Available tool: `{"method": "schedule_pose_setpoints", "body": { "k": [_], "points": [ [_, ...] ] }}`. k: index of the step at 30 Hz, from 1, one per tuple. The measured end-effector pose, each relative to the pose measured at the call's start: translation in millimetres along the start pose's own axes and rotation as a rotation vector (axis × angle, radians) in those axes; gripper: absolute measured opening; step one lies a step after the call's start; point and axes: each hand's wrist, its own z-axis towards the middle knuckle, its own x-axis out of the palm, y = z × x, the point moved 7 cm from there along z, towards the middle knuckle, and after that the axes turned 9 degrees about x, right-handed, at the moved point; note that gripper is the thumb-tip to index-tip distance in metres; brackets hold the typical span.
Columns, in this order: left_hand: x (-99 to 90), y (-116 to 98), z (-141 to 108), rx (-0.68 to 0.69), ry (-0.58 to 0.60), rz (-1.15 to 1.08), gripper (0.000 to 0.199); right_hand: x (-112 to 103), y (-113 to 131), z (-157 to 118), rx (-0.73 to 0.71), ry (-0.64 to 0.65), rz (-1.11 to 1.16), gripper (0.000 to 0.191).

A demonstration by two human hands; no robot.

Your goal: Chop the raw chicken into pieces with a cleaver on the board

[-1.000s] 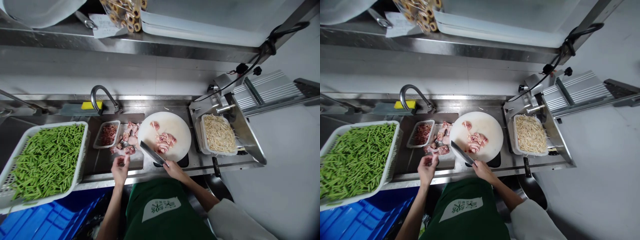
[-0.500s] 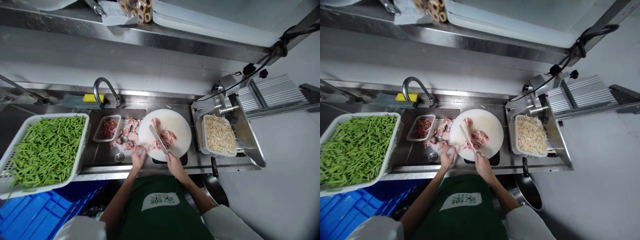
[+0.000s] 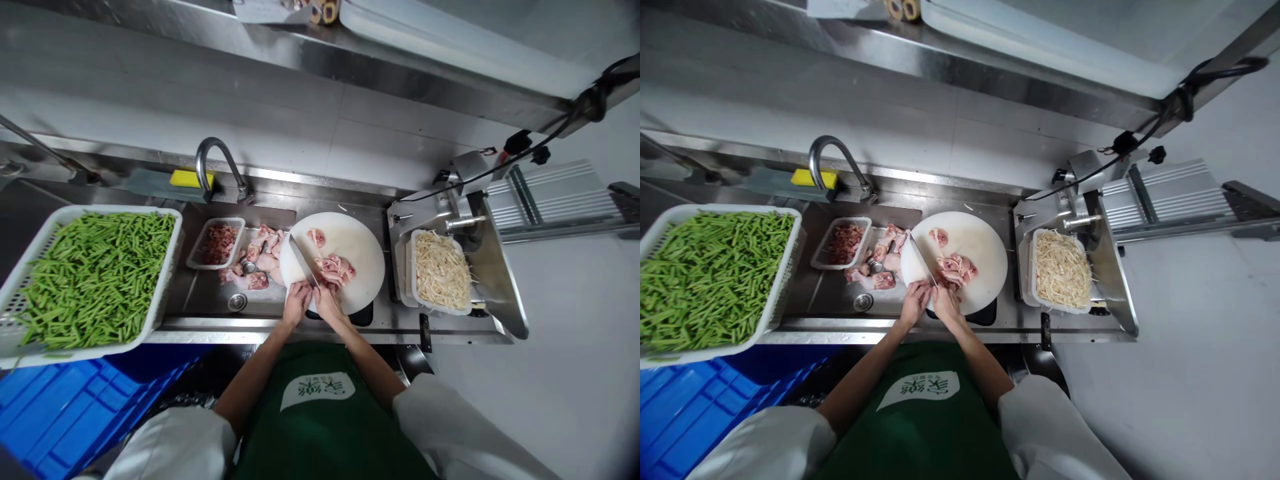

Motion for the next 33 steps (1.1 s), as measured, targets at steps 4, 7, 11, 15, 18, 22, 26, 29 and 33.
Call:
{"method": "schedule_pose_setpoints", "body": {
  "k": [4, 7, 11, 15, 18, 22, 26, 29, 33],
  "points": [
    [7.1, 9.6, -2.6, -0.018, -0.007, 0.007, 0.026, 0.9, -11.6, 6.8, -0.063, -0.044, 0.042, 0.038],
    [6.5, 11.1, -2.2, -0.033, -0.017, 0.011, 0.024, 1.3, -28.8, -6.9, -0.118, -0.035, 0.065, 0.036],
    [1.7, 5.3, 2.0, -0.057, -0.038, -0.001, 0.017, -0.3, -56.5, -25.9, -0.051, 0.026, 0.049, 0.032],
    [-33.1, 11.3, -7.8, -0.214, -0.242, 0.000, 0.016, -32.1, -42.4, -38.1, -0.041, 0.007, 0.061, 0.034],
    [-69.0, 19.3, -27.3, -0.322, -0.478, 0.071, 0.016, -69.9, -7.5, -50.7, -0.155, -0.211, 0.160, 0.042],
    [-71.3, 20.3, -37.7, -0.323, -0.483, 0.094, 0.014, -61.8, 21.5, -50.1, -0.241, -0.292, 0.202, 0.044],
    [-20.8, 15.8, -30.4, -0.255, -0.167, -0.029, 0.019, 2.1, 13.8, -21.0, -0.117, -0.042, -0.007, 0.036],
    [5.3, 13.3, -29.3, -0.161, -0.062, -0.044, 0.022, 17.5, 3.3, -3.4, -0.095, -0.028, 0.001, 0.032],
    [12.4, 12.1, -31.0, -0.001, -0.065, -0.023, 0.021, 6.4, -18.7, 14.3, -0.065, 0.017, 0.237, 0.026]
  ]
}}
